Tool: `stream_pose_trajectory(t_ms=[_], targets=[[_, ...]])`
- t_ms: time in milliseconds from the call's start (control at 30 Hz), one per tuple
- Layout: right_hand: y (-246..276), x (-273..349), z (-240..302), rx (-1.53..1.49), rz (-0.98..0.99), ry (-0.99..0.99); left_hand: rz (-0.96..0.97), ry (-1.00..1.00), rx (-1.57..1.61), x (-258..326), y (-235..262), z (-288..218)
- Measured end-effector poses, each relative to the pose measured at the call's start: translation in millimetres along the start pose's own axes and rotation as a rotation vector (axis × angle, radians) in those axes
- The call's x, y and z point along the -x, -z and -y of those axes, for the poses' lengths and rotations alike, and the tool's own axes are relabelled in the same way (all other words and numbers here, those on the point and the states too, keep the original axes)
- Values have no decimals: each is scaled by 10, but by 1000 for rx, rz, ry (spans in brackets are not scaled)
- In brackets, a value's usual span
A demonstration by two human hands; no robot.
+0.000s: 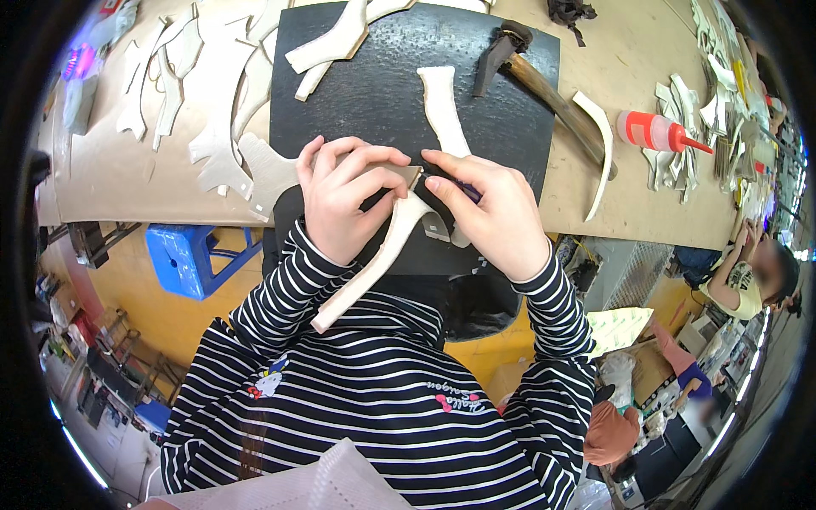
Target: The person assembles white leather pieces on a black work mat. They align edges, apply glue from a squeeze bottle, and press the pieces together. The person handles multiple leather parts and a glue bottle throughout the task.
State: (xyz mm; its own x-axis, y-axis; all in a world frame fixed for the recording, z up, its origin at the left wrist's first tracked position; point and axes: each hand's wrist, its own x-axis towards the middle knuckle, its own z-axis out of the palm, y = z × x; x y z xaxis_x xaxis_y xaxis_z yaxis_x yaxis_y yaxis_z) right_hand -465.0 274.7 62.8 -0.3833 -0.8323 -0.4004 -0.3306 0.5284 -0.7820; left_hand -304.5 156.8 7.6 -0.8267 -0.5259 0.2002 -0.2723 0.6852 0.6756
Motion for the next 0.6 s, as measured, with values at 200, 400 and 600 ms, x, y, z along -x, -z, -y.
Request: stream_pose_trajectory(t_ms=[200, 400, 600], targets=[[-48, -30, -61, -90, -13, -105, -4, 3, -1, 6, -7, -2], [-119, -56, -93, -152, -64, -86, 0, 4, 2, 6, -7, 1], [-106, -63, -130, -201, -5, -141, 0, 3, 4, 7, -5, -3]])
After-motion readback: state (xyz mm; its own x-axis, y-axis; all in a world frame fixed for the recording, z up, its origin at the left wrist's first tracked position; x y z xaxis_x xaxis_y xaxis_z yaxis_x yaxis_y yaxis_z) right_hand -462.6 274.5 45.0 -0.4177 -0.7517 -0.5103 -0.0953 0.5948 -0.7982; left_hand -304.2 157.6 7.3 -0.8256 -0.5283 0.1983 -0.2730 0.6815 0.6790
